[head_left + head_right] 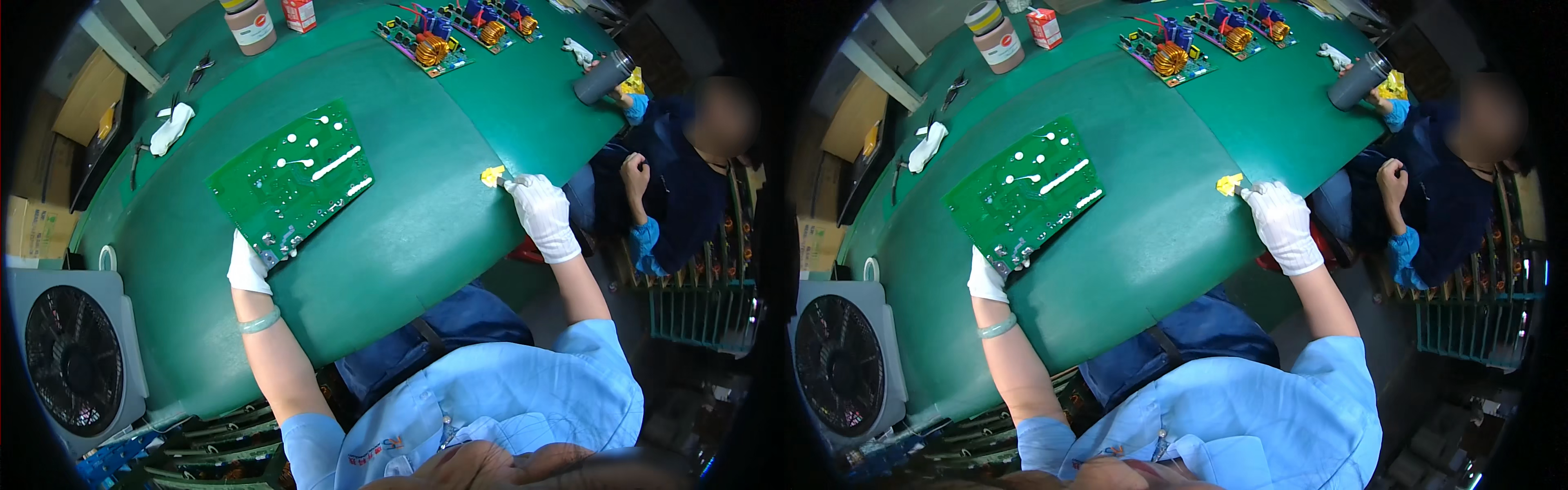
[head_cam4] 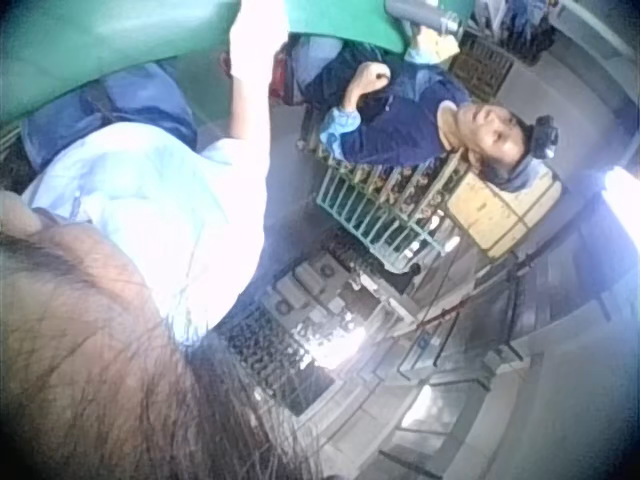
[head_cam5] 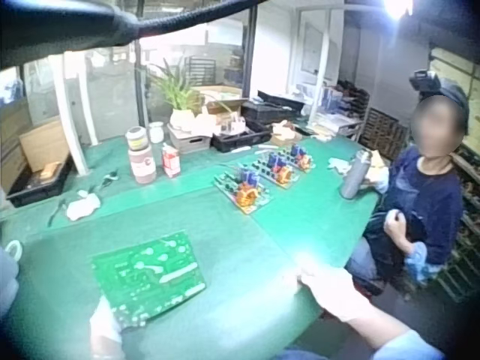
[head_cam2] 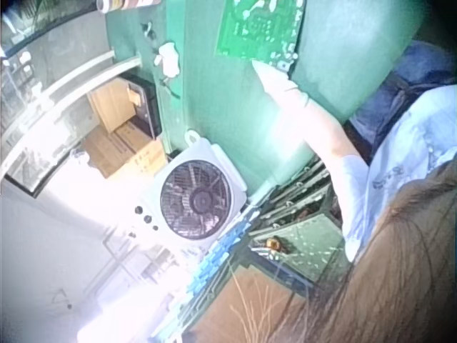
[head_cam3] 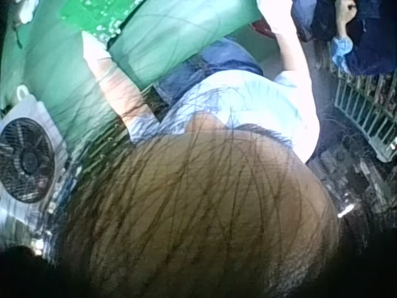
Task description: The person cleans green circuit boards by scraping the surface with a small metal tool and wiping them with a yellow cloth. They handle multiple boards, flipping them over to clean both sides and placing finished boards into a green bin.
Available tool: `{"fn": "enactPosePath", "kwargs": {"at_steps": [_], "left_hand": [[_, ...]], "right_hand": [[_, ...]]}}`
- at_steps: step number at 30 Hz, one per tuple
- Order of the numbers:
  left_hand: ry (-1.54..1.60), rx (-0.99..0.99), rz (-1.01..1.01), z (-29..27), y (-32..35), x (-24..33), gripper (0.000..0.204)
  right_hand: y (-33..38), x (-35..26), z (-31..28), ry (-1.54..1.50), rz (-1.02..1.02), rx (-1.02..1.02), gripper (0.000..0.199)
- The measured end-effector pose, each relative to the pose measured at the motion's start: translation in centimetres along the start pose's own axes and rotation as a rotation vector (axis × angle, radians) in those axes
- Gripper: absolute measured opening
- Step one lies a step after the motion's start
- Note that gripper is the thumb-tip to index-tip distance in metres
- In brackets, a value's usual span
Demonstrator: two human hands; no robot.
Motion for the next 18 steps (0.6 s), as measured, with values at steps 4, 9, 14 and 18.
{"fn": "enactPosePath", "kwargs": {"at_steps": [4, 9, 14, 18], "left_hand": [[0.015, -0.053, 0.045, 1.0, 0.7, 0.4, 0.041], [-0.039, -0.013, -0.016, 1.0, 1.0, 0.4, 0.041], [0.096, -0.103, -0.075, 1.4, 0.6, -0.3, 0.041], [0.180, -0.143, -0.078, 1.9, 0.9, -0.6, 0.041]], "right_hand": [[-0.1, 1.7, -0.9, -0.408, 0.265, 0.143, 0.008], [-5.6, -2.0, 1.5, -1.247, 0.565, 0.125, 0.020], [-14.9, -5.1, 2.3, -1.400, 0.587, 0.335, 0.026], [-17.9, -5.9, 7.9, -1.278, 0.492, 0.469, 0.027]]}}
Point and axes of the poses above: each hand's wrist, its own y-axis away from the middle knuckle, its own z-axis out of the palm, x = y × z, the point moved 10 cm from there along -y, towards the middle knuckle, and after that the axes turned 3 degrees about y, right-handed, at the moved point
